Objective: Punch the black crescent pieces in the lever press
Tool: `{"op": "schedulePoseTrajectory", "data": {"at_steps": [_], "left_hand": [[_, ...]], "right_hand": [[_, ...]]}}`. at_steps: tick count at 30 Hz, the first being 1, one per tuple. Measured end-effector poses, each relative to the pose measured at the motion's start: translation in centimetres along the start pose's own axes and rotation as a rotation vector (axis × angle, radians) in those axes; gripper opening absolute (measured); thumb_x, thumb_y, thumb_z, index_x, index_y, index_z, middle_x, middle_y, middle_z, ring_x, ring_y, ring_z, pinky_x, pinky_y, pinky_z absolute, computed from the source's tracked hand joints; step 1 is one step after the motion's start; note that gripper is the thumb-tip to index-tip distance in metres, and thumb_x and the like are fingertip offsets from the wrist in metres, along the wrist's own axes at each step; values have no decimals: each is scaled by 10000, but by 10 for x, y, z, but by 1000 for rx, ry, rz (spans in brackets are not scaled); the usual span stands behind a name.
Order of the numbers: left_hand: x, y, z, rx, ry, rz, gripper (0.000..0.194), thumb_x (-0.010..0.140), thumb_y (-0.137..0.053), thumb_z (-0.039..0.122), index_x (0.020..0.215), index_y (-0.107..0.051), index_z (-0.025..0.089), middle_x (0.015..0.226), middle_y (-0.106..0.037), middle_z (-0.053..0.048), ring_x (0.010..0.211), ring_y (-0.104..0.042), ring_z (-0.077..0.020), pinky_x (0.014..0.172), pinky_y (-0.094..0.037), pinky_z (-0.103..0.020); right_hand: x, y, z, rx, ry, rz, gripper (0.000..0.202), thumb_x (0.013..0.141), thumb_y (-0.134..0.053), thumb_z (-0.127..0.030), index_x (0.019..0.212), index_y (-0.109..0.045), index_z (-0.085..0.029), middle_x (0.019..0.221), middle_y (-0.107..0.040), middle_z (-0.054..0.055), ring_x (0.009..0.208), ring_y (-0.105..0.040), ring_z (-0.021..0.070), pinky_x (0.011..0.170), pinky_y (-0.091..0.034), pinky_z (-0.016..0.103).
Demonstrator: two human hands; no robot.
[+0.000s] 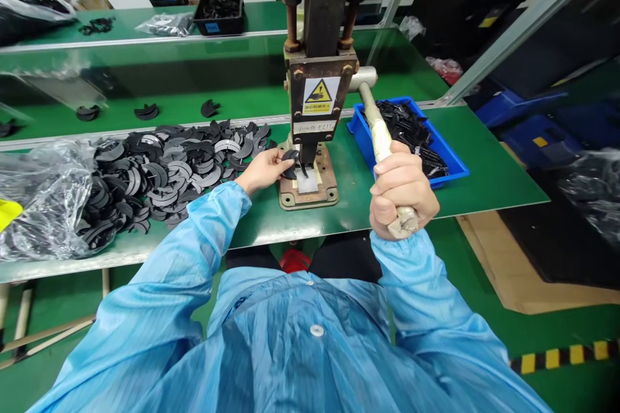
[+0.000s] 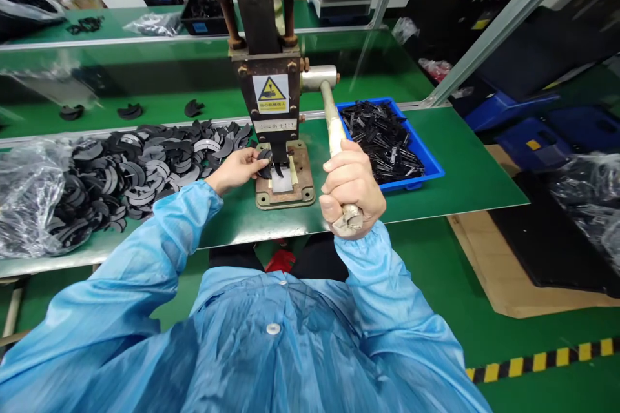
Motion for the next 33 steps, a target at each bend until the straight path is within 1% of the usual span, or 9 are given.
{"op": "schedulePoseTrajectory", "data": {"at_steps": [5, 8, 12, 15, 20, 24, 28, 31, 33], "left_hand": [[-1, 0, 5, -25, 65, -36, 350, 883, -883, 387, 821, -610, 176, 669, -678, -4, 550, -605, -112, 551, -505, -225], [0, 1, 8, -33, 84, -55, 354, 898, -875, 382, 820, -598, 176, 670, -696, -15, 567, -634, -123, 566, -527, -231], [-1, 2, 11, -53, 120, -85, 361, 905, -870, 387, 821, -589, 176, 676, -715, -29, 588, -659, -134, 575, -528, -230], [-3, 3, 13, -74, 110, -91, 361, 889, -881, 387, 836, -597, 171, 690, -706, -18, 586, -646, -122, 566, -513, -220], [-4, 3, 13, -87, 68, -118, 389, 843, -911, 419, 841, -614, 166, 712, -681, 0, 599, -623, -107, 550, -510, -210], [-2, 3, 10, -42, 69, -118, 389, 845, -909, 434, 863, -625, 170, 717, -675, 5, 580, -612, -102, 546, -537, -217], [-1, 2, 12, 9, 114, -92, 346, 882, -887, 386, 873, -607, 182, 727, -676, 6, 590, -641, -109, 517, -547, -205], [-1, 1, 20, 24, 181, -102, 336, 899, -880, 339, 846, -587, 184, 692, -662, 13, 575, -652, -106, 489, -531, -183], [-1, 0, 27, 29, 236, -118, 346, 898, -887, 311, 819, -575, 184, 657, -650, 19, 551, -654, -106, 482, -527, -179]], "right_hand": [[0, 1, 0, -15, -6, -9, 318, 963, -718, -406, 728, -571, -249, 700, -630, -52, 908, -718, 169, 1144, -573, 602], [0, 2, 0, -19, -1, -26, 307, 966, -708, -403, 735, -570, -255, 698, -624, -52, 919, -722, 167, 1160, -577, 586], [0, 3, 0, -43, -2, -27, 304, 969, -693, -409, 730, -568, -268, 690, -626, -58, 904, -723, 170, 1137, -591, 586], [0, 4, -1, -48, -7, -49, 298, 971, -693, -409, 737, -573, -270, 696, -634, -56, 907, -724, 174, 1125, -590, 609], [0, 5, -1, -33, -18, -62, 289, 969, -704, -395, 743, -581, -262, 717, -651, -52, 937, -726, 171, 1144, -580, 606], [1, 4, -1, -35, -24, -36, 314, 964, -702, -414, 723, -569, -264, 698, -637, -66, 913, -725, 158, 1151, -591, 584], [0, 3, -3, -37, -38, -22, 324, 962, -700, -419, 717, -560, -259, 693, -630, -65, 904, -724, 162, 1153, -588, 595], [0, 2, -4, -43, -46, -23, 317, 970, -691, -411, 727, -559, -256, 694, -622, -61, 909, -719, 166, 1150, -583, 615], [0, 0, -3, -36, -36, -10, 325, 972, -693, -409, 724, -554, -252, 688, -611, -60, 906, -716, 164, 1147, -582, 602]]}}
Point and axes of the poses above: each hand's wrist, its own x-axis towards the middle knuckle, its own y-axis out of the back of the hand, z = x × y, the point moved 1 cm from there along x, towards the middle knuckle
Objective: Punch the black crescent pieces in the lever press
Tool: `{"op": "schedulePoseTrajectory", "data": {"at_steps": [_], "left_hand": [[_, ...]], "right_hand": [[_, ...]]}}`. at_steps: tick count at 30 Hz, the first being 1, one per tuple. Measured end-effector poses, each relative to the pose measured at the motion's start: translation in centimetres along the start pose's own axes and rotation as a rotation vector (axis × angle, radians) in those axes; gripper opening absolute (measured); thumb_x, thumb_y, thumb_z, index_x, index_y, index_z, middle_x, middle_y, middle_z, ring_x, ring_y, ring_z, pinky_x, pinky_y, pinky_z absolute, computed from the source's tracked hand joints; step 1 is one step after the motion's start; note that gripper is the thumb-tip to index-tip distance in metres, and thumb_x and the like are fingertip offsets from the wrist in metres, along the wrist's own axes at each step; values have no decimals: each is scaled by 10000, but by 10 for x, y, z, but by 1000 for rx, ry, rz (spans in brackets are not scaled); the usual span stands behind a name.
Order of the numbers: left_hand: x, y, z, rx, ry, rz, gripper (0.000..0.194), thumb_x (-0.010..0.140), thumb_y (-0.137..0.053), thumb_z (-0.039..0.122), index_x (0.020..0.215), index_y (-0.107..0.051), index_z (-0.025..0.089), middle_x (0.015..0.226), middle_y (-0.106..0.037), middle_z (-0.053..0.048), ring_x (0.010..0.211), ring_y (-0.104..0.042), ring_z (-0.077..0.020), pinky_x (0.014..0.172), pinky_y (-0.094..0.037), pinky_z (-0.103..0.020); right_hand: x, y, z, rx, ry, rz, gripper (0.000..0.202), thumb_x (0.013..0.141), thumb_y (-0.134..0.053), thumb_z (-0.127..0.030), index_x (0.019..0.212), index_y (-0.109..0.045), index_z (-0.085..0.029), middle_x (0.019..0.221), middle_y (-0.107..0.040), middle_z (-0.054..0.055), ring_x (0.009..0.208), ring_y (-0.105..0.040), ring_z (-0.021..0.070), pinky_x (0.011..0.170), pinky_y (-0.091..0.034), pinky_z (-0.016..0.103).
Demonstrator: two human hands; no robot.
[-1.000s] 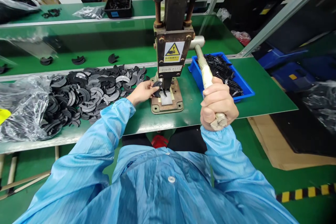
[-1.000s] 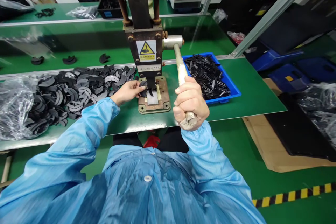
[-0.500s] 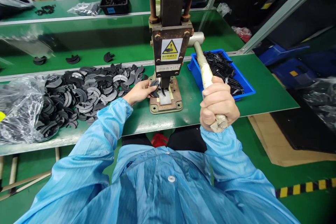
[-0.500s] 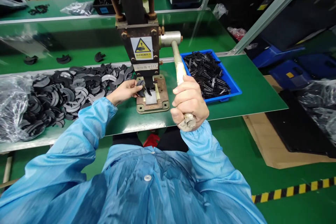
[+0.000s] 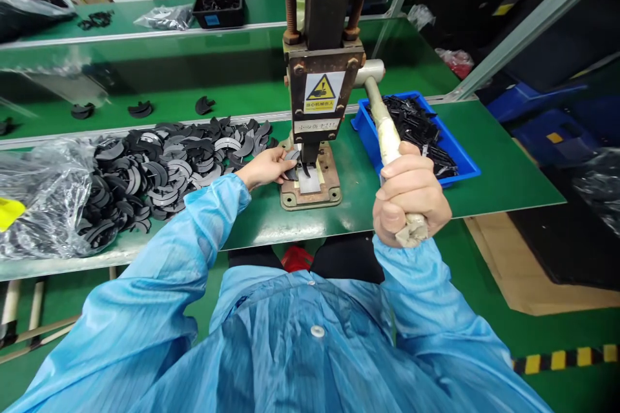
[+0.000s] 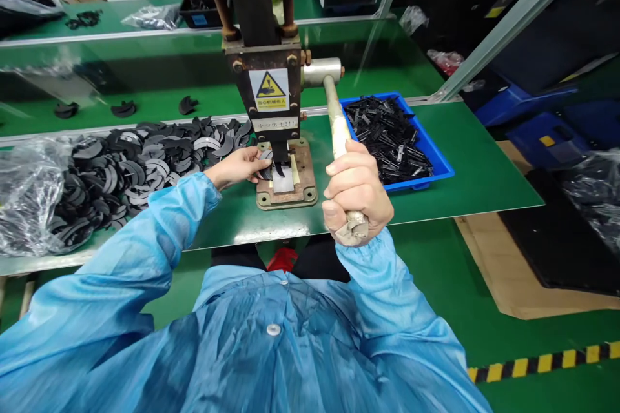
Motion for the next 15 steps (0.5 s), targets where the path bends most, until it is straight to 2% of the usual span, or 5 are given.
{"op": "schedulePoseTrajectory", "data": {"at_steps": [4, 8, 11, 15], "left_hand": [[-1, 1, 11, -40, 131, -47, 304, 927, -864, 271, 819, -594, 182, 637, -676, -2, 568, -719, -143, 502, -548, -194], [-2, 2, 12, -130, 257, -101, 241, 960, -834, 297, 872, -648, 171, 629, -724, -68, 567, -749, -183, 543, -593, -232], [-2, 1, 8, -189, 259, -111, 255, 928, -870, 313, 891, -667, 163, 630, -734, -86, 554, -751, -192, 540, -594, -235], [-7, -5, 4, -256, 206, -62, 311, 896, -902, 333, 896, -634, 176, 622, -707, -36, 555, -756, -181, 534, -596, -220]], "right_hand": [[0, -3, 3, 18, 21, 59, 352, 965, -706, -414, 703, -537, -250, 659, -579, -58, 876, -706, 159, 1134, -586, 568], [0, -4, 3, 10, 15, 50, 348, 948, -713, -431, 697, -541, -262, 641, -581, -49, 848, -706, 176, 1110, -588, 600], [-1, -6, 1, 0, -13, 54, 345, 932, -722, -427, 686, -546, -262, 640, -602, -47, 835, -705, 188, 1099, -585, 620], [14, -11, -3, 29, 17, 125, 367, 934, -732, -448, 691, -534, -258, 625, -574, -53, 795, -689, 172, 1072, -611, 569]]}}
Point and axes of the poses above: each hand's wrist, its own x-axis towards the middle knuckle, its own y-axis out of the back of the hand, z = x × y, the point moved 1 cm from there along x, towards the middle knuckle
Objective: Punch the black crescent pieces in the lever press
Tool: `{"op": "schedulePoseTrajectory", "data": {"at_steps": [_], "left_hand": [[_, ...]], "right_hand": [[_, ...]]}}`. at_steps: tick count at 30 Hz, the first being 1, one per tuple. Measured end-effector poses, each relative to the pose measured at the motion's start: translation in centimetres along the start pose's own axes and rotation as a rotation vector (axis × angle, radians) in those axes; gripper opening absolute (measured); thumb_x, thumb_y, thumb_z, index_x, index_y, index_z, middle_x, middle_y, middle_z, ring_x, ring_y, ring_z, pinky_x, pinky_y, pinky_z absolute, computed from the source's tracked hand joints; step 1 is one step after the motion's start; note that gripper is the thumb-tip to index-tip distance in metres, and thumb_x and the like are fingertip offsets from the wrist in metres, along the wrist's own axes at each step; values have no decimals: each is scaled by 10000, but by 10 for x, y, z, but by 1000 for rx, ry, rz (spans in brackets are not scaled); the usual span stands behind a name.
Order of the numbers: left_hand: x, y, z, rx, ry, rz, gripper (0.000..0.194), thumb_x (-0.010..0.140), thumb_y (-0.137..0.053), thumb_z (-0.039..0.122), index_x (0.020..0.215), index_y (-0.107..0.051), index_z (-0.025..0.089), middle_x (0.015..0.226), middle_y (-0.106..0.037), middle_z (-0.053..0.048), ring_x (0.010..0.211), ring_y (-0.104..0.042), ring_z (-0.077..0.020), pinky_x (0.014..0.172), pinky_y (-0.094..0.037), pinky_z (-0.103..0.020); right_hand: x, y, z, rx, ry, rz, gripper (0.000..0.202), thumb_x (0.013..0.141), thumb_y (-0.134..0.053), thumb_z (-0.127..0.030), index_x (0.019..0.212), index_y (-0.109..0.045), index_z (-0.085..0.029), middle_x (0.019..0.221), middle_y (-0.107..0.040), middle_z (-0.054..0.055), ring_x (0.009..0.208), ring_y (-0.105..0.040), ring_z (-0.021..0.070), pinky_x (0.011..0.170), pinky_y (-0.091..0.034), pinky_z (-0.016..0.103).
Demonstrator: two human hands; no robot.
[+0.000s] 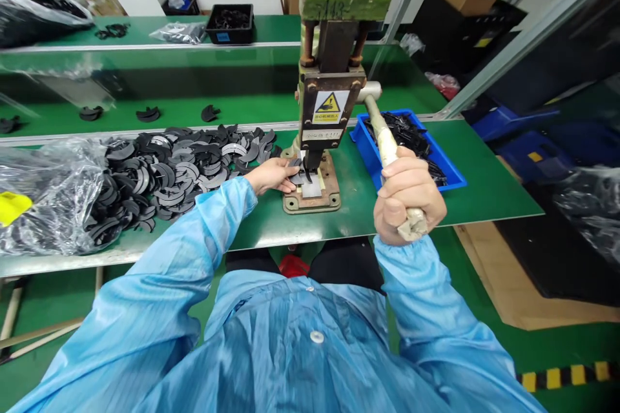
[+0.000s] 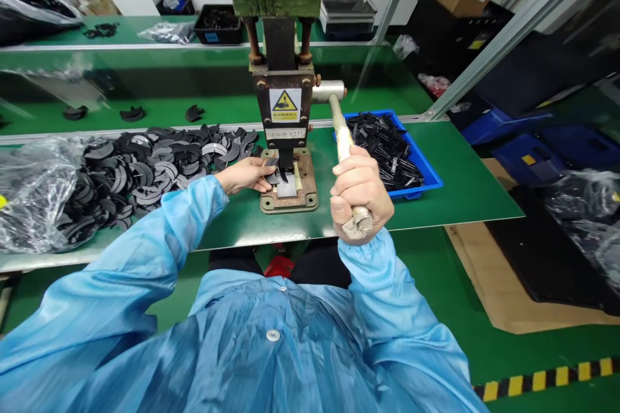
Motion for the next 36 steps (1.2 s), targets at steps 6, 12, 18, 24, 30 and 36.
{"op": "schedulePoseTrajectory", "data": {"at_steps": [6, 12, 18, 24, 30, 36], "left_hand": [[-25, -5, -13, -111, -139, 28, 381, 897, -900, 391, 891, -584, 179, 711, -722, -8, 528, -715, -114, 513, -586, -184], [-89, 2, -27, -111, -315, -8, 478, 870, -895, 525, 866, -556, 189, 676, -720, -8, 559, -724, -132, 512, -586, -196], [-140, -5, -33, -121, -406, -98, 537, 832, -881, 641, 864, -586, 194, 663, -720, -16, 545, -700, -138, 524, -593, -231], [-153, -24, -37, -117, -416, -134, 504, 842, -880, 617, 830, -598, 198, 666, -707, -13, 511, -661, -124, 507, -567, -234], [-156, -29, -34, -129, -343, -196, 511, 820, -901, 609, 830, -594, 201, 610, -660, 10, 479, -644, -119, 462, -527, -210], [-150, -20, -25, -105, -282, -300, 506, 811, -925, 572, 825, -589, 194, 601, -665, 5, 493, -664, -124, 472, -523, -200]], "right_hand": [[83, -12, 3, -11, 0, -76, 451, 971, -675, -632, 1277, -645, -302, 1105, -687, 29, 1130, -755, 195, 1126, -629, 468], [57, -11, 25, -115, -142, -20, 528, 1005, -699, -446, 1475, -518, -289, 1429, -604, 101, 1335, -688, 193, 1181, -597, 449], [-77, -30, -1, 99, -690, -487, 377, 910, -807, -450, 1214, -708, -251, 1044, -780, 56, 918, -768, 168, 832, -688, 343], [-108, -46, -31, 81, -787, -477, 310, 898, -804, -526, 1000, -718, -247, 933, -762, 30, 850, -727, 172, 805, -631, 334], [-114, -41, -37, 58, -742, -438, 258, 930, -761, -496, 948, -689, -249, 940, -740, 38, 875, -712, 188, 818, -612, 354], [-107, -35, -42, 2, -644, -508, 167, 980, -691, -424, 994, -688, -258, 959, -749, 42, 888, -721, 197, 862, -609, 384]]}}
Point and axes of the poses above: each hand's wrist, its own x-axis towards the middle knuckle, its own y-axis out of the back of the hand, z = x × y, the point moved 1 cm from there along x, towards the middle knuckle
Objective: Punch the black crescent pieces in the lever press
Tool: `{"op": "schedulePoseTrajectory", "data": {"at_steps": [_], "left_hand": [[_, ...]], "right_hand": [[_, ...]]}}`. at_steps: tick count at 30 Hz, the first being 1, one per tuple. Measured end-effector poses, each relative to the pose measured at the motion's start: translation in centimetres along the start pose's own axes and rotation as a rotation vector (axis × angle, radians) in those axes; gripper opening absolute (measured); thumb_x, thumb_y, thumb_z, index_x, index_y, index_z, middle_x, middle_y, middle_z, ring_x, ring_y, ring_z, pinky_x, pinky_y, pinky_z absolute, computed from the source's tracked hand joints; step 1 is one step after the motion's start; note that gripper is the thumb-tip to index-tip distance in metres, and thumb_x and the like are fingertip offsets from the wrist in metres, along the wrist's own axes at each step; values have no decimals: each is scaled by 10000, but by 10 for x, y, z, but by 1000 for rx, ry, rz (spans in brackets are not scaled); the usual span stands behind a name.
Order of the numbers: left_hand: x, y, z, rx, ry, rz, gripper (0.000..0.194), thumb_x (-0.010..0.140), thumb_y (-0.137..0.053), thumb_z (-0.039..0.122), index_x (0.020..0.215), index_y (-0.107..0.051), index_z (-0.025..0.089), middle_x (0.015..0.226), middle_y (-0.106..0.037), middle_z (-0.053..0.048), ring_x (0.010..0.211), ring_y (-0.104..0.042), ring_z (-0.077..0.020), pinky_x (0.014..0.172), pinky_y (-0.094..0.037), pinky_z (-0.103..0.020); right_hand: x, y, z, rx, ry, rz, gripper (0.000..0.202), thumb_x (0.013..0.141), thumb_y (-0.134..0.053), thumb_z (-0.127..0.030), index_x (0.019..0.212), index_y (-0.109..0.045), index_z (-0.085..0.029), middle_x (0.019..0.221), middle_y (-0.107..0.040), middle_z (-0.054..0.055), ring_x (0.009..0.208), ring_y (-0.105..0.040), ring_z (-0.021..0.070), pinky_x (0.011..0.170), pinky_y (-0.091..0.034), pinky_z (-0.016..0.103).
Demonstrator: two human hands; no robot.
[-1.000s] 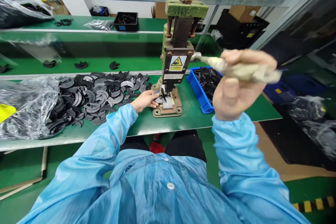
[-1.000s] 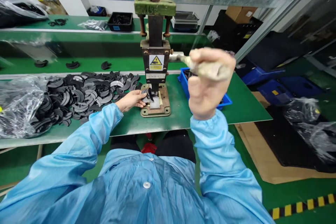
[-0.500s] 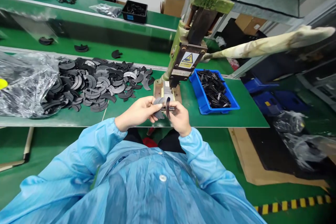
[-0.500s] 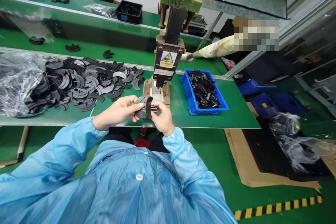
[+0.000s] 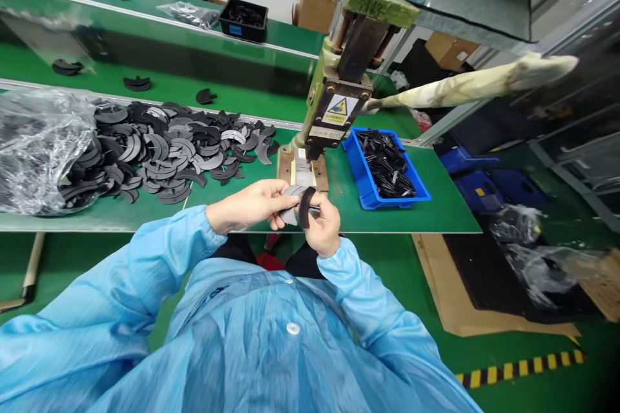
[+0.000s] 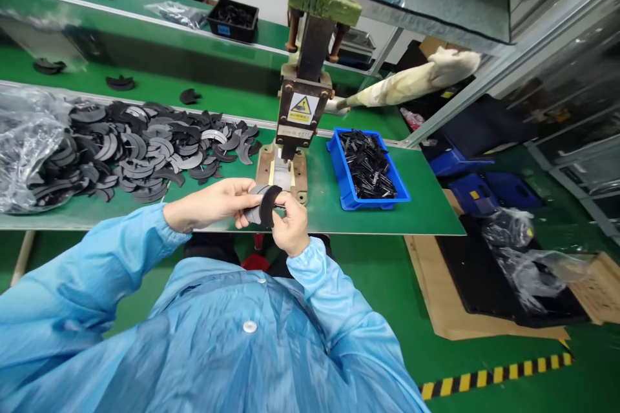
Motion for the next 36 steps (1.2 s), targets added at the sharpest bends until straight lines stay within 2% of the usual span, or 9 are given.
{"op": "schedulePoseTrajectory", "data": {"at_steps": [5, 10, 14, 19, 26, 28, 30, 33, 36], "left_hand": [[1, 9, -7, 89, -31, 60, 515, 833, -896, 600, 833, -567, 203, 612, -649, 16, 503, -649, -123, 479, -510, -208], [-1, 4, -15, 186, -168, 265, 495, 885, -839, 601, 1118, -639, 213, 964, -732, -38, 780, -729, -156, 567, -560, -227], [-3, -5, -17, 164, -101, 191, 546, 858, -880, 551, 1199, -609, 223, 984, -721, -36, 839, -733, -169, 582, -567, -222], [-1, -7, -17, 100, -66, 156, 495, 863, -875, 562, 1110, -631, 209, 886, -708, -11, 742, -710, -153, 564, -601, -242], [10, 0, -27, 19, -126, 157, 491, 789, -941, 554, 937, -664, 176, 780, -657, 19, 627, -629, -97, 530, -593, -214], [16, 11, -31, -18, -124, 203, 497, 775, -951, 555, 920, -669, 172, 778, -661, 20, 620, -628, -94, 526, -595, -213], [26, 31, -32, -66, -121, 287, 505, 756, -966, 547, 907, -663, 172, 784, -674, 17, 628, -645, -96, 550, -617, -221], [56, 75, -26, -96, -85, 480, 460, 776, -972, 470, 864, -633, 171, 743, -665, 14, 612, -660, -100, 579, -638, -231], [102, 122, -6, -42, 8, 676, 365, 873, -913, 343, 831, -596, 167, 707, -662, -13, 557, -661, -113, 526, -599, -224]], "right_hand": [[7, 13, -6, -109, 82, -102, 147, 1001, -651, -366, 1098, -700, -267, 1039, -773, 62, 965, -728, 211, 910, -607, 404], [11, 19, -5, -178, 145, -150, 78, 987, -654, -306, 1040, -689, -261, 985, -748, 61, 938, -705, 210, 868, -596, 396], [8, 21, -3, -179, 183, -161, 65, 976, -657, -266, 1034, -686, -262, 979, -746, 55, 927, -711, 204, 875, -599, 393], [2, 22, 2, -167, 183, -158, 73, 976, -676, -270, 1046, -698, -266, 994, -768, 56, 942, -739, 198, 874, -622, 382], [3, 26, 8, -194, 95, -173, 155, 987, -701, -347, 1103, -733, -249, 1051, -804, 63, 998, -764, 198, 923, -642, 385], [4, 33, 12, -216, 53, -146, 217, 984, -707, -371, 1160, -734, -248, 1094, -802, 74, 1039, -762, 210, 953, -643, 400], [3, 43, 23, -242, -5, -80, 247, 988, -699, -388, 1189, -727, -248, 1124, -790, 82, 1058, -754, 217, 973, -640, 413], [-1, 59, 50, -282, -114, 74, 242, 1022, -637, -406, 1182, -709, -239, 1126, -770, 89, 1042, -747, 214, 968, -640, 423], [-7, 71, 80, -309, -210, 196, 267, 1038, -596, -439, 1148, -698, -219, 1108, -764, 103, 1018, -750, 217, 931, -652, 423]]}}
Point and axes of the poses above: each hand's wrist, its own x-axis towards the middle knuckle, its own y-axis out of the back of the hand, z = x × y, the point moved 1 cm from there along x, towards the middle knuckle
